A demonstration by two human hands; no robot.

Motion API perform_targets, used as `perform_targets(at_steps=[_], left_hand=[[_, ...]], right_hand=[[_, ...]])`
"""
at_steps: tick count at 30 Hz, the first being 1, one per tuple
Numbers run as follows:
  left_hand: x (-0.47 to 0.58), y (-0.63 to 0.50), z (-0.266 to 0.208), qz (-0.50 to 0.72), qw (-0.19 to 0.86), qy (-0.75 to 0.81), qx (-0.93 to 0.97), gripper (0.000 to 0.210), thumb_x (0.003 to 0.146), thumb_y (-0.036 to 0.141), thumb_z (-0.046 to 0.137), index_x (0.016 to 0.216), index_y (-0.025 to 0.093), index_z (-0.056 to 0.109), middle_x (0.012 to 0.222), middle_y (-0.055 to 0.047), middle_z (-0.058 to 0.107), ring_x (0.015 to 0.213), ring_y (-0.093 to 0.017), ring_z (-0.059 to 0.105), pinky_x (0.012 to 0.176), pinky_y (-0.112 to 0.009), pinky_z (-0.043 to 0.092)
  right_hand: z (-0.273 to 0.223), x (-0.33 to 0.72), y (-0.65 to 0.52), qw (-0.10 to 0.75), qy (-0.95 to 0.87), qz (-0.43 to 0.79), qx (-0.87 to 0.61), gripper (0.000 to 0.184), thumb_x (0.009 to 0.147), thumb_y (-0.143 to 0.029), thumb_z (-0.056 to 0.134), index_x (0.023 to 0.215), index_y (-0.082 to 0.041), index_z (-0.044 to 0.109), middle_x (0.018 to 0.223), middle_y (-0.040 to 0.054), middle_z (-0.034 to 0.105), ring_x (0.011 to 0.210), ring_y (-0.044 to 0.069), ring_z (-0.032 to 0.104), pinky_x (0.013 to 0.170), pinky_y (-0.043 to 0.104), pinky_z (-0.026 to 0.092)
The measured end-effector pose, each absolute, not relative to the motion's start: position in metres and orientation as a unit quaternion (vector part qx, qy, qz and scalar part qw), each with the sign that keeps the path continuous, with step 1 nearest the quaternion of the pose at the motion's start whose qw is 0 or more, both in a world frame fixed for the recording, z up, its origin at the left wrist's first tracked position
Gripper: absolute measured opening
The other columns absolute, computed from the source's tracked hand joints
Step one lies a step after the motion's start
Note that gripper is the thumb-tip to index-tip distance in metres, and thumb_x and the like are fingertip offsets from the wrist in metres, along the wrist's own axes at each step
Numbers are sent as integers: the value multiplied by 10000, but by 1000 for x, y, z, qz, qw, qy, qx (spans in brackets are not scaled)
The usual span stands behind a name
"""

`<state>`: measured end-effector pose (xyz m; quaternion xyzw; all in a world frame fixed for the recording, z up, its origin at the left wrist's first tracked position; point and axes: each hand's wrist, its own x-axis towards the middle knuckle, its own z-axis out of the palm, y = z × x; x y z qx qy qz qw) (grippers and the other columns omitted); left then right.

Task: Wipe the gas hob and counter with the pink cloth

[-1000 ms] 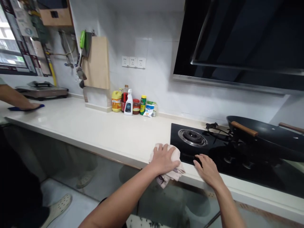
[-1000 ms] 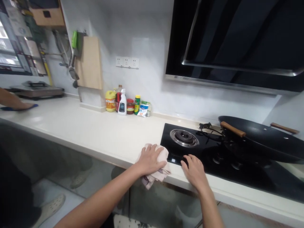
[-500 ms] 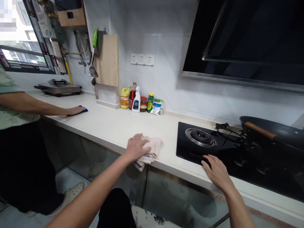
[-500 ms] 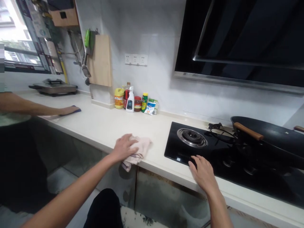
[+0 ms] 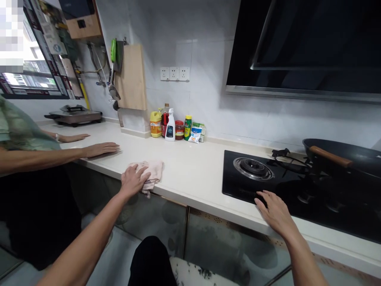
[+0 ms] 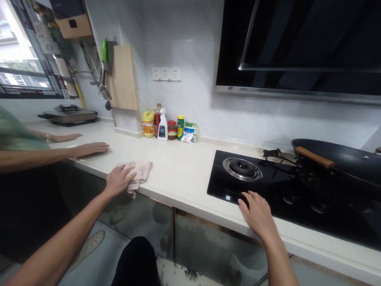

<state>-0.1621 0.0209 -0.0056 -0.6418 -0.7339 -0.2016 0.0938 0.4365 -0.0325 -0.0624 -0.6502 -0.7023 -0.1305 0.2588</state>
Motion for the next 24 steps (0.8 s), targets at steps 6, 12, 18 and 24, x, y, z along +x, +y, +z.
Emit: perform_targets(at_steps=[6,12,18,24], left_hand=[[-98,-12,-48,-285,129,-674,-669,506,953,498,480,1383,257,595,1543,-147,365,1466,-387,214,1161,-577,222],[-16,-39,-52,-288,158,-508,-796,574,859,543,669,1359,275,580,1463,-158,457,1383,-376,341,1131,-597,222],[79,-59,-47,-250,152,-416,-861,692,753,556,776,1369,345,542,1427,-100,516,1283,-356,438,1030,-559,320],[187,-70,-73,-287,228,-316,-875,618,894,477,618,1480,380,447,1398,-79,555,1214,-332,497,977,-535,390]], right_hand=[[-56,433,-37,256,-711,-133,-641,536,972,-539,360,1261,-183,638,1345,145,593,1285,310,523,1094,504,397],[-55,434,-38,253,-709,-134,-644,523,972,-526,371,1262,-185,643,1339,142,599,1275,308,531,1092,496,399],[-54,436,-38,273,-702,-90,-651,541,959,-558,380,1265,-206,655,1377,125,585,1310,309,504,1117,514,375],[-39,442,-46,339,-667,66,-660,659,982,-612,183,1187,-285,717,1392,60,598,1363,260,471,1195,486,288]])
